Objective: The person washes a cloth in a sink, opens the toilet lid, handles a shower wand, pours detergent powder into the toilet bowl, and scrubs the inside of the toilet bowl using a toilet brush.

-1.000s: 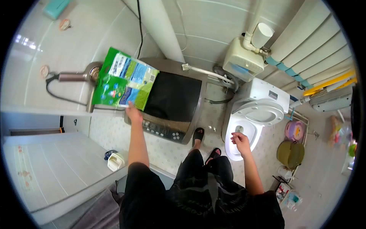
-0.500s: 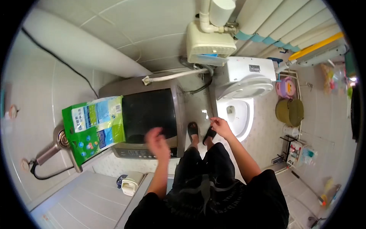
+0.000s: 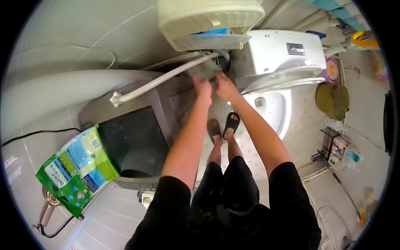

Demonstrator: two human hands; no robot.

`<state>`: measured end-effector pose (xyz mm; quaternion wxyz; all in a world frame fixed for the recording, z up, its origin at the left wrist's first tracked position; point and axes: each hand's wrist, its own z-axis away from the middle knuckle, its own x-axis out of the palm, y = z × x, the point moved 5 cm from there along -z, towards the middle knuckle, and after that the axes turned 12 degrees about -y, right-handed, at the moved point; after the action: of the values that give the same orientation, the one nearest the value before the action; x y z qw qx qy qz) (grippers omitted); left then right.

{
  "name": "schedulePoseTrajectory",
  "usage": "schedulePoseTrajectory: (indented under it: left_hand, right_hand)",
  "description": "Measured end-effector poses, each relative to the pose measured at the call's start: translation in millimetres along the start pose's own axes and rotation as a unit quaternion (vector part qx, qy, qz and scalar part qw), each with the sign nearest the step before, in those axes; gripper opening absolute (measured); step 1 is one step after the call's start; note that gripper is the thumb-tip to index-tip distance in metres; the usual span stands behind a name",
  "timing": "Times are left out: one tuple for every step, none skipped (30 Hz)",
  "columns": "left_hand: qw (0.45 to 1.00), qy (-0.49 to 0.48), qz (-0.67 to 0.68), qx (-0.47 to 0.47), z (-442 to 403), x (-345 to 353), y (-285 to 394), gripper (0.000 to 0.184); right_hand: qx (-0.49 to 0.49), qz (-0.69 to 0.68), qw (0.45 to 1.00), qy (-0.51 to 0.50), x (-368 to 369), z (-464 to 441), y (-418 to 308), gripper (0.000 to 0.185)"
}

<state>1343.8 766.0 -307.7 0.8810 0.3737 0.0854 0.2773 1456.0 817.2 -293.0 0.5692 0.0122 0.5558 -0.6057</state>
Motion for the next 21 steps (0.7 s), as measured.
schedulePoseTrajectory:
  left_hand:
    - [0.999, 0.0, -0.035, 0.033, -6, 4, 21, 0.062]
    - [0.994, -0.009, -0.085, 0.075, -30, 3, 25, 0.064]
    - [0.984, -0.019, -0.135, 0.116, -50, 3, 28, 0.066]
    - [0.982, -0.025, -0.141, 0.12, -50, 8, 44, 0.067]
    - [0.981, -0.032, -0.143, 0.127, -51, 17, 64, 0.069]
    - [0.977, -0.06, -0.097, 0.18, -93, 13, 41, 0.054]
    - [0.959, -0.05, -0.162, 0.226, -106, 13, 45, 0.046]
    - [0.935, -0.04, -0.226, 0.27, -112, 12, 50, 0.039]
    - [0.905, -0.03, -0.289, 0.312, -111, 13, 58, 0.033]
    - [0.903, -0.029, -0.297, 0.31, -108, 11, 58, 0.022]
    - [0.935, -0.034, -0.239, 0.26, -110, 9, 55, 0.022]
    - [0.96, -0.036, -0.179, 0.212, -116, 7, 51, 0.022]
    - [0.979, -0.038, -0.118, 0.163, -120, 5, 46, 0.023]
    - [0.98, -0.021, -0.112, 0.164, -121, 4, 45, 0.023]
    - [0.981, -0.004, -0.106, 0.165, -123, 5, 43, 0.024]
    - [0.981, 0.013, -0.1, 0.166, -124, 4, 41, 0.025]
    - [0.98, 0.021, -0.107, 0.165, -125, 3, 39, 0.027]
    - [0.98, 0.029, -0.114, 0.163, -125, 2, 38, 0.03]
    - [0.98, 0.036, -0.112, 0.159, -124, 1, 36, 0.031]
    - [0.981, 0.042, -0.109, 0.155, -123, 1, 33, 0.032]
    - [0.983, 0.048, -0.097, 0.148, -113, 3, 35, 0.032]
  right_hand:
    - [-0.007, 0.004, 1.0, 0.015, 2, -18, 6, 0.066]
    - [-0.024, 0.004, 0.999, 0.036, 3, -37, 12, 0.066]
    - [-0.041, 0.005, 0.998, 0.056, 4, -55, 17, 0.065]
    - [-0.057, 0.005, 0.995, 0.077, 5, -65, 20, 0.065]
    - [-0.031, 0.011, 0.998, 0.049, -1, -70, 19, 0.066]
    - [-0.004, 0.017, 1.0, 0.021, -16, -73, 12, 0.068]
    - [0.022, 0.022, 0.999, -0.007, -20, -75, 12, 0.069]
    - [0.002, 0.064, 0.998, 0.007, -17, -82, 18, 0.071]
    - [-0.003, 0.077, 0.997, 0.014, -11, -85, 23, 0.071]
    - [-0.008, 0.09, 0.996, 0.022, -5, -87, 26, 0.071]
    - [-0.012, 0.104, 0.994, 0.03, 1, -88, 29, 0.071]
    - [-0.004, 0.113, 0.993, 0.028, 2, -89, 28, 0.071]
    - [0.004, 0.122, 0.992, 0.025, 2, -89, 28, 0.071]
    - [0.012, 0.132, 0.991, 0.023, 2, -90, 27, 0.071]
    - [0.024, 0.138, 0.99, 0.014, 0, -91, 26, 0.069]
    - [0.035, 0.145, 0.989, 0.006, -3, -94, 24, 0.068]
    - [0.047, 0.152, 0.987, -0.003, -5, -95, 21, 0.067]
    - [0.059, 0.152, 0.987, -0.01, -4, -98, 22, 0.065]
    - [0.071, 0.152, 0.986, -0.016, -4, -101, 22, 0.064]
    - [0.083, 0.152, 0.985, -0.022, -5, -103, 23, 0.062]
    - [0.096, 0.153, 0.983, -0.039, -5, -106, 23, 0.061]
